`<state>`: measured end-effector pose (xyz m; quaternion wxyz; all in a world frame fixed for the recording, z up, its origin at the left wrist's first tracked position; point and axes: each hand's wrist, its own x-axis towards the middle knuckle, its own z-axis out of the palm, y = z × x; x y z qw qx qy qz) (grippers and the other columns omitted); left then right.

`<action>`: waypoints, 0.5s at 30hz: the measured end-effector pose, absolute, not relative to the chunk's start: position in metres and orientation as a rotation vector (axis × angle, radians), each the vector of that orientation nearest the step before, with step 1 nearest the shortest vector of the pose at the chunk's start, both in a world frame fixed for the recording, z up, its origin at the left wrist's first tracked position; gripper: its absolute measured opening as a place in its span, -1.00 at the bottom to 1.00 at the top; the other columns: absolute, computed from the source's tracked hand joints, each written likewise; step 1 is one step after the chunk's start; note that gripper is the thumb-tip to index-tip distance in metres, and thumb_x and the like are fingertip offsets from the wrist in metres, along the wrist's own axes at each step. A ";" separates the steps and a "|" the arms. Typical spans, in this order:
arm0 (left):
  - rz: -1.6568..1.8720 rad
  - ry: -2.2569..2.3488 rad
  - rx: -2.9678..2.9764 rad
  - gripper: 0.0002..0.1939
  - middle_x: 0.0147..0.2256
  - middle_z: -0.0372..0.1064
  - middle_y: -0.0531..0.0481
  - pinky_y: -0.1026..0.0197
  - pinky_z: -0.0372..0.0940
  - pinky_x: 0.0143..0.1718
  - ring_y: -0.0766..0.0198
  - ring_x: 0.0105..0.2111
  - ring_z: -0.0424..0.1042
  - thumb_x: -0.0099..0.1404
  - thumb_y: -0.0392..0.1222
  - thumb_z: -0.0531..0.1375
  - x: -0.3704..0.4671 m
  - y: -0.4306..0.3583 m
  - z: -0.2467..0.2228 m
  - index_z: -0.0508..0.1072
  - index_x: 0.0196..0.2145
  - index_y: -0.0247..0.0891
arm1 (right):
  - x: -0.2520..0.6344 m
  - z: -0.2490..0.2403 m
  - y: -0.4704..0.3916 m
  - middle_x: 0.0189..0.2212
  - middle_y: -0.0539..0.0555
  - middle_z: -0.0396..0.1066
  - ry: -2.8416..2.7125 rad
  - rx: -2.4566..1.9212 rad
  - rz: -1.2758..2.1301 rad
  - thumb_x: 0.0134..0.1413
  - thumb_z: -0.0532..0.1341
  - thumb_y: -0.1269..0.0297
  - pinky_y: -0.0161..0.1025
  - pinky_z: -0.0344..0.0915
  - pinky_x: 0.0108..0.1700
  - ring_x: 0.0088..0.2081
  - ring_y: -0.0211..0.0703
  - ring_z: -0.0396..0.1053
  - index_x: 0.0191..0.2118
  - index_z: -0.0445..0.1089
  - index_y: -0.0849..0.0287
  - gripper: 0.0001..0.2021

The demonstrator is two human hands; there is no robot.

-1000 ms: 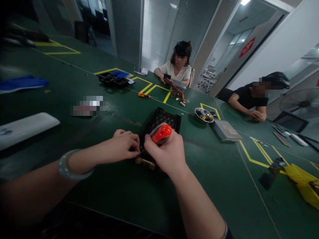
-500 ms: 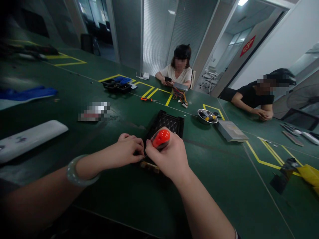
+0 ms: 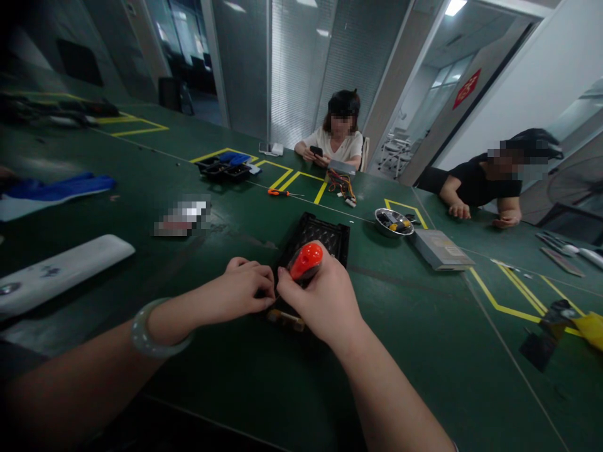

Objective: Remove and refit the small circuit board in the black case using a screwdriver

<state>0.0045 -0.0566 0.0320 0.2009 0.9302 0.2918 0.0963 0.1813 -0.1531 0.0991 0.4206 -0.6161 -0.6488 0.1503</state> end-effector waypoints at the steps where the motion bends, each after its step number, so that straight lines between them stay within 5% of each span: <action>1: 0.271 0.814 2.600 -0.83 -0.18 0.49 0.05 -0.05 -0.10 0.00 0.13 -0.12 0.36 0.26 -0.15 0.21 0.005 -0.056 0.032 0.62 -0.41 -0.11 | 0.182 0.100 -0.153 -0.44 -0.02 0.44 -1.637 -1.572 0.356 0.09 0.30 0.19 -0.21 0.30 -0.34 -0.41 -0.19 0.39 -0.32 0.34 0.12 -0.84; 15: 0.237 0.825 2.591 -0.82 -0.19 0.48 0.05 -0.04 -0.09 0.00 0.14 -0.14 0.37 0.26 -0.17 0.20 0.006 -0.058 0.035 0.61 -0.41 -0.13 | 0.185 0.110 -0.159 -0.31 0.03 0.45 -1.790 -1.562 0.277 0.10 0.31 0.21 -0.19 0.30 -0.28 -0.32 -0.16 0.38 -0.24 0.34 0.10 -0.84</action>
